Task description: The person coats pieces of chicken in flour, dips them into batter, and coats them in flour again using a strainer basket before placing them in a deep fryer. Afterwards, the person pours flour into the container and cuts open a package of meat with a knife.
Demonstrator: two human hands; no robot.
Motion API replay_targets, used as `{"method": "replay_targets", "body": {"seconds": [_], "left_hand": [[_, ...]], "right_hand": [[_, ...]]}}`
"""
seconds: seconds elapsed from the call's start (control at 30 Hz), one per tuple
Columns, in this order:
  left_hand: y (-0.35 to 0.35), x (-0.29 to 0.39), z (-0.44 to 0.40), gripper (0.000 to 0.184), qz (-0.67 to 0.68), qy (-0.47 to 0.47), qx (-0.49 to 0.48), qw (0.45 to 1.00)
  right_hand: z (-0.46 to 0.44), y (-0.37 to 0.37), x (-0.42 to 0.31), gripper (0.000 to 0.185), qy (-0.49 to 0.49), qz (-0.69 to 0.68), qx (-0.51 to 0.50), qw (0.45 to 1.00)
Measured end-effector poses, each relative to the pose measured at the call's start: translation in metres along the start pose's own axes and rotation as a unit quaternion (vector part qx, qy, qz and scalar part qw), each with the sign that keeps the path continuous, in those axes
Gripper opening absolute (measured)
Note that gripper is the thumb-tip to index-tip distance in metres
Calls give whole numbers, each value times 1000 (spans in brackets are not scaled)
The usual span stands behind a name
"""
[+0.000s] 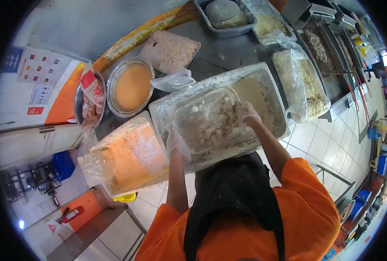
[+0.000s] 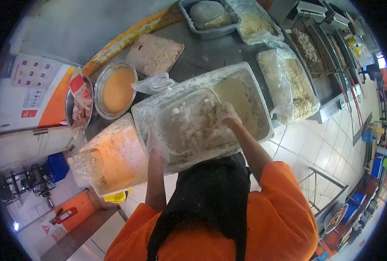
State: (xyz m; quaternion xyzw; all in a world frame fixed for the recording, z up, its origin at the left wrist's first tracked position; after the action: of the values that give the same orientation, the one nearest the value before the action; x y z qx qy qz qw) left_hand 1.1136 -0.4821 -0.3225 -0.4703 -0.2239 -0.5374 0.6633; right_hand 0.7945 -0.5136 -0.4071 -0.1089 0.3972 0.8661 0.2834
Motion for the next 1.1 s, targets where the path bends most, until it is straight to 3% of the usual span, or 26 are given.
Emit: {"method": "replay_targets", "body": {"seconds": [0.03, 0.07, 0.1, 0.13, 0.17, 0.23, 0.3, 0.4, 0.47, 0.5, 0.6, 0.63, 0.7, 0.77, 0.8, 0.87, 0.9, 0.93, 0.97, 1.0, 1.07, 1.1], "left_hand": [[-11, 3, 16, 72, 166, 123, 87, 975], [-34, 22, 26, 64, -14, 168, 112, 979], [-67, 38, 33, 57, -191, 205, 133, 951], [-70, 38, 31, 54, -216, 204, 127, 946], [-73, 39, 28, 51, -240, 203, 121, 941], [-23, 1, 9, 51, 14, 137, 62, 989], [-26, 8, 12, 52, 85, 138, 84, 983], [-67, 35, 39, 54, -10, 199, 175, 964], [-68, 2, 19, 58, 0, 174, 127, 977], [-60, -5, 12, 58, 27, 166, 105, 980], [-32, 21, 18, 56, 119, 131, 72, 982], [-41, 28, 24, 55, 63, 132, 103, 984], [-59, 16, 22, 54, -70, 158, 141, 975], [-55, -5, 9, 52, -36, 152, 127, 980], [-44, -3, 7, 52, 5, 145, 108, 984], [-31, 16, 15, 50, 38, 138, 77, 987], [-40, 31, 22, 50, -39, 130, 84, 987], [-52, 41, 30, 49, -200, 143, 103, 964], [-67, 47, 38, 51, -371, 132, 91, 915], [-58, 19, 25, 52, -226, 141, 88, 960], [-40, -38, 1, 55, 86, 155, 120, 977], [-22, -30, 6, 54, 166, 193, 80, 964]], "right_hand": [[21, 16, 9, 55, 10, -158, 6, 987], [31, 28, 15, 49, -41, -250, 0, 967], [34, 42, 18, 45, -90, -337, -6, 937], [32, 51, 26, 43, -135, -420, -9, 897], [3, 41, 57, 40, -125, -291, 40, 948], [17, 41, 16, 45, -37, -198, 42, 979], [29, 31, -11, 46, 30, -119, 45, 991], [10, 54, 35, 42, -11, -175, 13, 984], [-4, 50, 54, 40, -32, -115, 58, 991], [18, 53, 41, 40, -131, -230, 29, 964], [-1, 11, 30, 36, -34, -57, 87, 994], [-4, 5, 41, 40, 43, -202, 1, 978], [-12, 20, 57, 43, -73, -394, -51, 915], [8, 32, 34, 46, -122, -475, -120, 863], [3, 27, 31, 46, -81, -336, -70, 936], [-4, -3, 24, 47, 2, -42, 28, 999], [1, 11, 21, 47, -33, -143, -11, 989], [30, 38, 8, 47, -72, -246, -56, 965], [61, 63, -4, 48, -111, -347, -99, 926], [74, 76, -11, 49, -141, -440, -134, 877], [45, 61, 17, 45, -65, -282, -4, 957], [53, 48, 0, 45, -42, -165, 20, 985]]}}
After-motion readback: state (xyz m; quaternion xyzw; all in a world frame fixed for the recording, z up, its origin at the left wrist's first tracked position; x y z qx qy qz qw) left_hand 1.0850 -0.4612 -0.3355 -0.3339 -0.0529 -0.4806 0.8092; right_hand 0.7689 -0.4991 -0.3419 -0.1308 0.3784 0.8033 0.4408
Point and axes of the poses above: each hand's wrist, its own z-axis away from the middle knuckle, its own y-axis out of the back of the hand, x = y × z, the point moved 7 cm from there along -z, towards the middle knuckle, and after that the axes turned 10 degrees about -x, right-handed, at the moved point
